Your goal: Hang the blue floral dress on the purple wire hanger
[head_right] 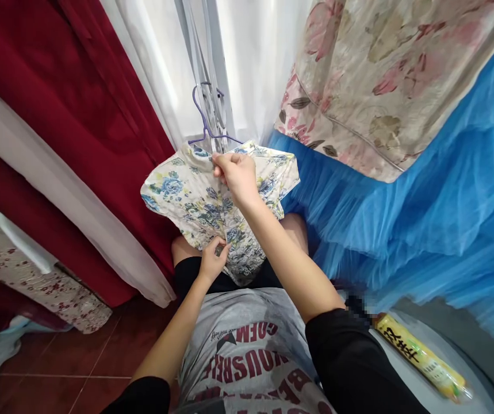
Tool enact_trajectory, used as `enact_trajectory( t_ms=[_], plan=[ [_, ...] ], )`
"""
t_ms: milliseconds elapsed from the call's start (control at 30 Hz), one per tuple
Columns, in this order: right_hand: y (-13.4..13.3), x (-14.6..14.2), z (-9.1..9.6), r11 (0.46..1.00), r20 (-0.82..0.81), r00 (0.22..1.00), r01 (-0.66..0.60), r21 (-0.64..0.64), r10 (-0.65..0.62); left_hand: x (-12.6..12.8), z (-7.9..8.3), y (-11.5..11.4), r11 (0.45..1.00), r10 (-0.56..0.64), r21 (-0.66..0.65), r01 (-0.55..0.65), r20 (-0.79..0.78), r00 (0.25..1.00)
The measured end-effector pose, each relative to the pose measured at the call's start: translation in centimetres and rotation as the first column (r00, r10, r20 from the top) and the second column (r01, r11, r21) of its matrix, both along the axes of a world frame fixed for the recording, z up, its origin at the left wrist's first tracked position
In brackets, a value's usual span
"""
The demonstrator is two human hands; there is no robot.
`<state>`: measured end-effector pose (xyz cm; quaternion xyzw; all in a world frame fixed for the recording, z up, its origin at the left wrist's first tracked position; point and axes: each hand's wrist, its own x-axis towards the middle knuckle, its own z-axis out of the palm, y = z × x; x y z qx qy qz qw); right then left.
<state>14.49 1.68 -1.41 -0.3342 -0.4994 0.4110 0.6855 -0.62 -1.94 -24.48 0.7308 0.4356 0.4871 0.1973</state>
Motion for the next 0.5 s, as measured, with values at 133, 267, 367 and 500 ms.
enact_trajectory(
  t_ms=[133, 267, 367, 500],
  plan=[
    [-1.6, -0.3, -1.5, 0.999, 0.107, 0.994, -0.019, 0.028, 0.016, -0.6, 2.6, 1.3, 0.991, 0.052, 0.113, -0.065, 0.115, 0.992],
    [-2.6, 0.1, -1.7, 0.994, 0.199, 0.980, -0.029, 0.103, 0.008, -0.1, 10.5, 2.0, 0.932, 0.002, 0.346, -0.103, 0.281, 0.960],
    [-2.7, 0.4, -1.4, 0.990, 0.249, 0.968, -0.044, 0.133, 0.009, 0.2, 17.0, 3.0, 0.892, -0.060, 0.450, -0.040, 0.205, 0.977],
    [-2.1, 0.3, -1.5, 0.986, 0.282, 0.959, -0.040, 0.164, -0.008, 0.6, 21.4, 4.1, 0.866, -0.092, 0.494, 0.080, 0.001, 0.996]
  ],
)
